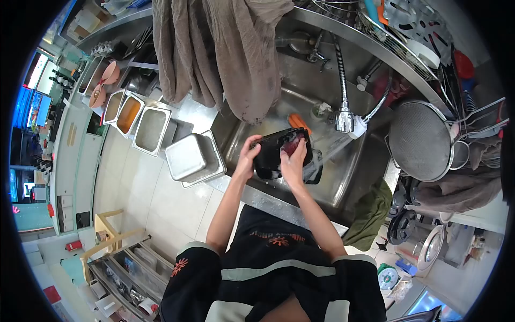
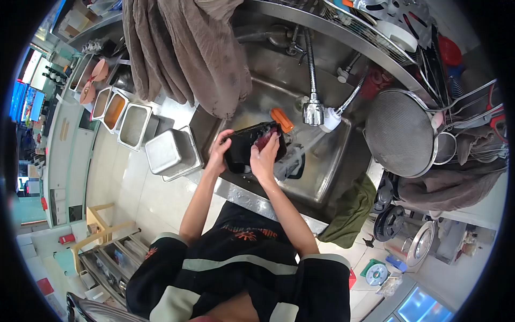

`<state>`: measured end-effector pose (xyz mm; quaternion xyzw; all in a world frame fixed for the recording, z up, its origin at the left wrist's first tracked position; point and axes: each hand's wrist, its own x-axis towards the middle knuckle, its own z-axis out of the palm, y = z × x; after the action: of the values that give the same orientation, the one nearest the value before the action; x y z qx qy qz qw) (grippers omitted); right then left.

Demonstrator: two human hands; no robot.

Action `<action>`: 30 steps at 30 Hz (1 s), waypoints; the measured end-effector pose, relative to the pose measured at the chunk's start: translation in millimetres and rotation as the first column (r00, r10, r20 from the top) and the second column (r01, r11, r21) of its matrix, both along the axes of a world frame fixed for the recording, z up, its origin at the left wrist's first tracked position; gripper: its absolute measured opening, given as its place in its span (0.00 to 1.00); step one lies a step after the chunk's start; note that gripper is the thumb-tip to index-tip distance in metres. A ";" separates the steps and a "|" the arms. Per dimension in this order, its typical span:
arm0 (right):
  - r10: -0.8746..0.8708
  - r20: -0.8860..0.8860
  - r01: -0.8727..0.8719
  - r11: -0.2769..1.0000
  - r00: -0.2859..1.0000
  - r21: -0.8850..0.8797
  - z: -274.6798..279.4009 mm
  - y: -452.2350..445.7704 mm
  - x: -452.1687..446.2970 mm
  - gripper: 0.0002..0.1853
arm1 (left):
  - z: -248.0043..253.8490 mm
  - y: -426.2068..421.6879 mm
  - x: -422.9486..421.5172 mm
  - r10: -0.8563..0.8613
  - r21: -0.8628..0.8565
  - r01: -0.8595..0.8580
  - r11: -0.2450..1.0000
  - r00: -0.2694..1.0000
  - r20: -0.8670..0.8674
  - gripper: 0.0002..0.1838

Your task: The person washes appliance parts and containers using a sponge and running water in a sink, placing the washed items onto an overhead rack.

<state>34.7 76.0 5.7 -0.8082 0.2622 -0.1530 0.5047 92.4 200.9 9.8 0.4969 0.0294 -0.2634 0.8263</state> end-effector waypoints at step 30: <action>0.369 -0.207 -0.413 0.663 0.906 -0.624 -18.9 -20.1 19.8 0.12 | -5.3 -1.0 18.7 0.170 0.310 -0.396 0.864 0.810 0.562 0.08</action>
<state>54.5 55.9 -13.1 -0.9742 0.0279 -0.0975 0.2019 111.1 199.8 4.5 0.7014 -0.0628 0.0213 0.7097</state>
